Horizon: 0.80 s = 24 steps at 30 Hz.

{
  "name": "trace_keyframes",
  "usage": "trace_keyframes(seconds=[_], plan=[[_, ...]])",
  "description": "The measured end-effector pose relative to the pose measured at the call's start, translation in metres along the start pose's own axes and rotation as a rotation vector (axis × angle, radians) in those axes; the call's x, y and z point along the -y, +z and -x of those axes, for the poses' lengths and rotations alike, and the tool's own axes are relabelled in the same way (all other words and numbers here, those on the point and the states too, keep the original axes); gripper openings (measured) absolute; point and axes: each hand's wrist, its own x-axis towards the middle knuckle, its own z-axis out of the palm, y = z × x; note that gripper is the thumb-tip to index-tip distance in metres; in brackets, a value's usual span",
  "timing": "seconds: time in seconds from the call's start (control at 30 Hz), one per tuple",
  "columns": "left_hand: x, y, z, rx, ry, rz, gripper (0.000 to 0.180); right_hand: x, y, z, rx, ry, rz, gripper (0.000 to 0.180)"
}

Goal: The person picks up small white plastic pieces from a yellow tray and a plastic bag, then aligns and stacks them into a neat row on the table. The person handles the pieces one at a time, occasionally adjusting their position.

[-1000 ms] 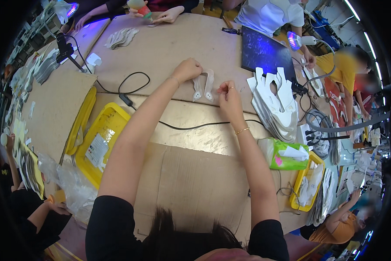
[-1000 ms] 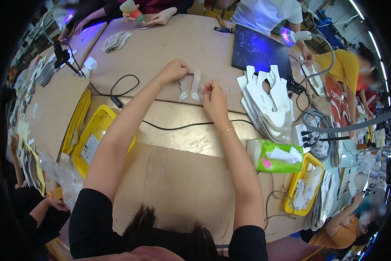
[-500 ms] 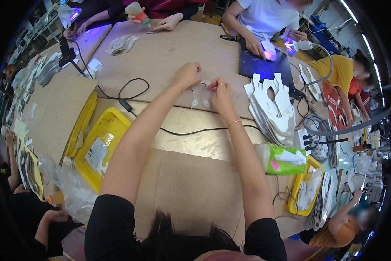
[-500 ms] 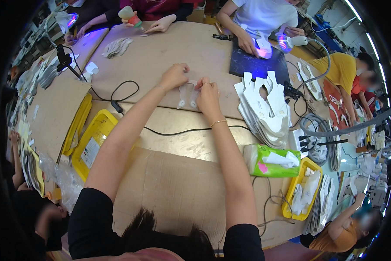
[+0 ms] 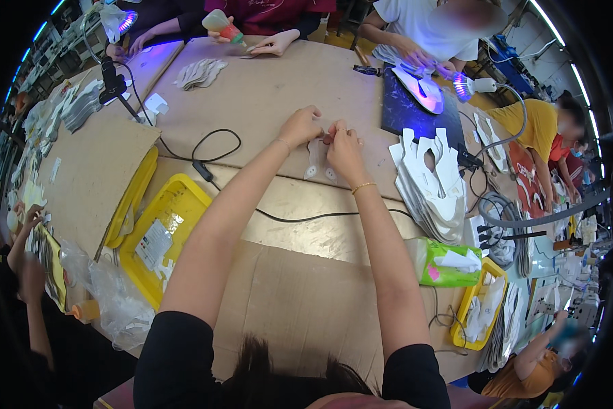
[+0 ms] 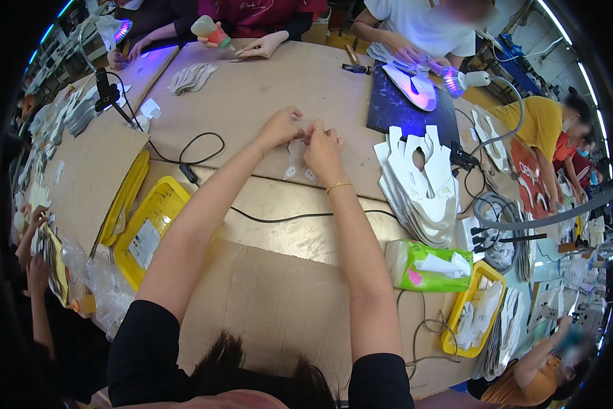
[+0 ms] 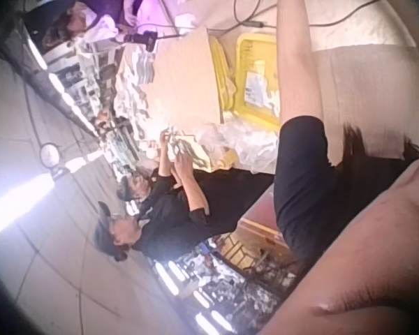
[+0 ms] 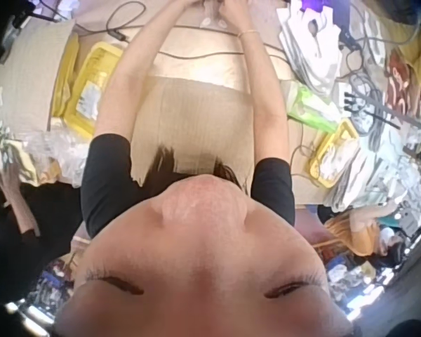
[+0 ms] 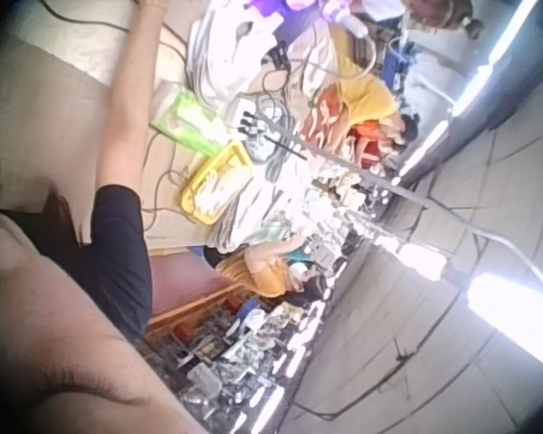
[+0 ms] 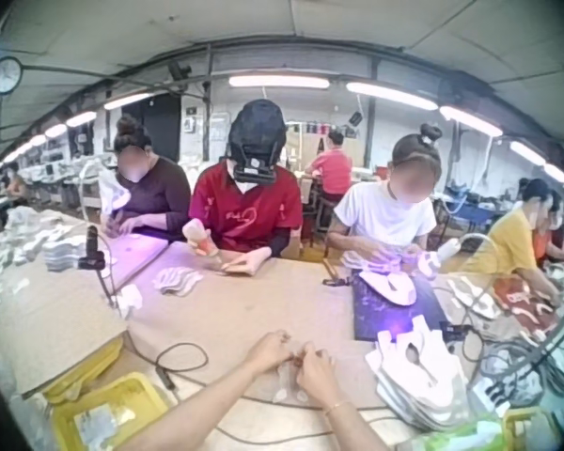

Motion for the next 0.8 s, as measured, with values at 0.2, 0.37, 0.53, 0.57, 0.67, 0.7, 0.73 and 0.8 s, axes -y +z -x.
trace_keyframes(seconds=[0.2, 0.37, 0.53, 0.57, 0.67, 0.7, 0.73, 0.8], plan=[[0.002, -0.012, -0.001, 0.077, -0.022, 0.204, 0.043, -0.004, 0.003, -0.006, -0.004, 0.028, -0.052, 0.028], [-0.013, -0.021, 0.005, 0.12, -0.155, 0.246, 0.045, -0.015, 0.0, -0.016, -0.051, 0.082, -0.271, 0.03], [-0.022, -0.026, 0.008, 0.136, -0.247, 0.386, 0.064, -0.028, -0.002, -0.018, -0.124, 0.071, -0.438, 0.036], [-0.024, -0.028, 0.008, 0.12, -0.263, 0.433, 0.067, -0.03, -0.003, -0.018, -0.155, 0.067, -0.426, 0.038], [-0.024, -0.036, 0.014, 0.098, -0.325, 0.456, 0.076, -0.033, -0.005, -0.013, -0.159, 0.162, -0.437, 0.042], [-0.024, -0.038, 0.016, 0.087, -0.342, 0.45, 0.079, -0.033, -0.006, -0.012, -0.146, 0.218, -0.454, 0.044], [-0.025, -0.039, 0.018, 0.121, -0.391, 0.502, 0.081, -0.034, -0.008, -0.012, -0.133, 0.234, -0.469, 0.045], [-0.027, -0.038, 0.022, 0.169, -0.475, 0.62, 0.085, -0.034, -0.01, -0.012, -0.107, 0.302, -0.517, 0.046]])
